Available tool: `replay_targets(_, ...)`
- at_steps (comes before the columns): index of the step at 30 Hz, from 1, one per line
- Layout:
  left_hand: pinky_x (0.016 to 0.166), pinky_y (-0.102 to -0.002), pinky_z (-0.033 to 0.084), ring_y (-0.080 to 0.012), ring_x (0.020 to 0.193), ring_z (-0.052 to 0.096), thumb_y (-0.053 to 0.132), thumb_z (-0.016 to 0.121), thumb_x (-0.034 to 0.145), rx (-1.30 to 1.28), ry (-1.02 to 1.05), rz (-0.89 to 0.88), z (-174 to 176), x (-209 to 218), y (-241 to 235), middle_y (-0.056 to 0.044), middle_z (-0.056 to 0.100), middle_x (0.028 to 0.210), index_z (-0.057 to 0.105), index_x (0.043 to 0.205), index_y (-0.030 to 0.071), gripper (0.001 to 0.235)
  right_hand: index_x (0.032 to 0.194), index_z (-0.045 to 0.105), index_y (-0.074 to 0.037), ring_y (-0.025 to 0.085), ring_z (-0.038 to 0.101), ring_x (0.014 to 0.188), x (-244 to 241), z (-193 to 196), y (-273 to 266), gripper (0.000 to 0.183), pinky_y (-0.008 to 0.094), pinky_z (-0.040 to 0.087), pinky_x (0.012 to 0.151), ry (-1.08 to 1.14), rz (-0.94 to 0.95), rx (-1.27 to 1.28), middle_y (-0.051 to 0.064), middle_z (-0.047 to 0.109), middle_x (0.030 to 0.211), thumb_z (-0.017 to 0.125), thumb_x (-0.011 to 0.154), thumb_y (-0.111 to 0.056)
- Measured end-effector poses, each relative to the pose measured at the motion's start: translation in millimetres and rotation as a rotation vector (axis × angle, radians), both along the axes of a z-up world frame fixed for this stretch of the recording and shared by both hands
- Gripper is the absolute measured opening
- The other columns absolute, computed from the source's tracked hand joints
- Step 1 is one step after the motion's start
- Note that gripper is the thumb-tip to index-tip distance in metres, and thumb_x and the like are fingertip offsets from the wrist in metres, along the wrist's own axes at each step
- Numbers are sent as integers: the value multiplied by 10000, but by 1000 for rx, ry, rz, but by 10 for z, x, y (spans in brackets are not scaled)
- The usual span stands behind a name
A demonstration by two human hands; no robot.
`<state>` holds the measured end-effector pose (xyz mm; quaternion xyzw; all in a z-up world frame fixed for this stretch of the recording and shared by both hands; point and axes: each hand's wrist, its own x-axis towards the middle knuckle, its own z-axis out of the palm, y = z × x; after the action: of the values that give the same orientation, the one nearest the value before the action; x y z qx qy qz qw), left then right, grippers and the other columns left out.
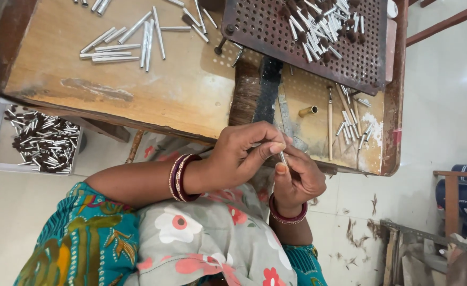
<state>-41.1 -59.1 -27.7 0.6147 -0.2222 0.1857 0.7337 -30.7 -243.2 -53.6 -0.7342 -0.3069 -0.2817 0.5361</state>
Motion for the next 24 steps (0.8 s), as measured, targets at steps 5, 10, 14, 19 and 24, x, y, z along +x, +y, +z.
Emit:
replay_targets(5, 720, -283, 535, -158, 797, 658, 107, 594, 1053, 44, -19, 89, 22, -67, 6, -91, 656, 893, 615, 1014, 14, 103, 977, 667, 42, 180, 719, 845, -71, -36, 2, 352, 270, 576, 778, 19, 23, 4, 233, 752, 1047, 753, 1007, -298)
replay_targets(10, 696, -255, 534, -70, 761, 609, 94, 554, 1079, -110, 140, -110, 20, -77, -4, -27, 620, 825, 557, 982, 16, 124, 940, 660, 33, 225, 749, 814, -123, -79, 6, 383, 290, 602, 768, -59, -56, -65, 226, 744, 990, 730, 1012, -337)
replay_targets(14, 717, -248, 534, -55, 782, 591, 105, 545, 1090, -177, 167, -191, -61, -21, -39, -6, 619, 854, 550, 999, 16, 127, 935, 667, 35, 231, 744, 830, -135, -116, -5, 392, 274, 594, 743, -61, -74, -72, 216, 747, 976, 726, 1014, -344)
replay_targets(19, 756, -248, 526, -56, 831, 575, 144, 577, 1111, -259, 246, -279, -127, 27, -70, -10, 617, 897, 571, 1037, -6, 167, 956, 670, 43, 242, 731, 894, -77, -178, -30, 394, 303, 583, 834, -75, -85, -45, 235, 737, 1020, 722, 1024, -342)
replay_targets(24, 1015, -322, 534, -168, 1223, 642, 152, 700, 1013, -131, 80, -223, -101, 39, -74, -117, 732, 1167, 681, 1087, -6, 175, 929, 689, 69, 165, 669, 764, 28, -454, -243, 389, 261, 541, 701, -9, -113, 52, 167, 723, 891, 766, 976, -310)
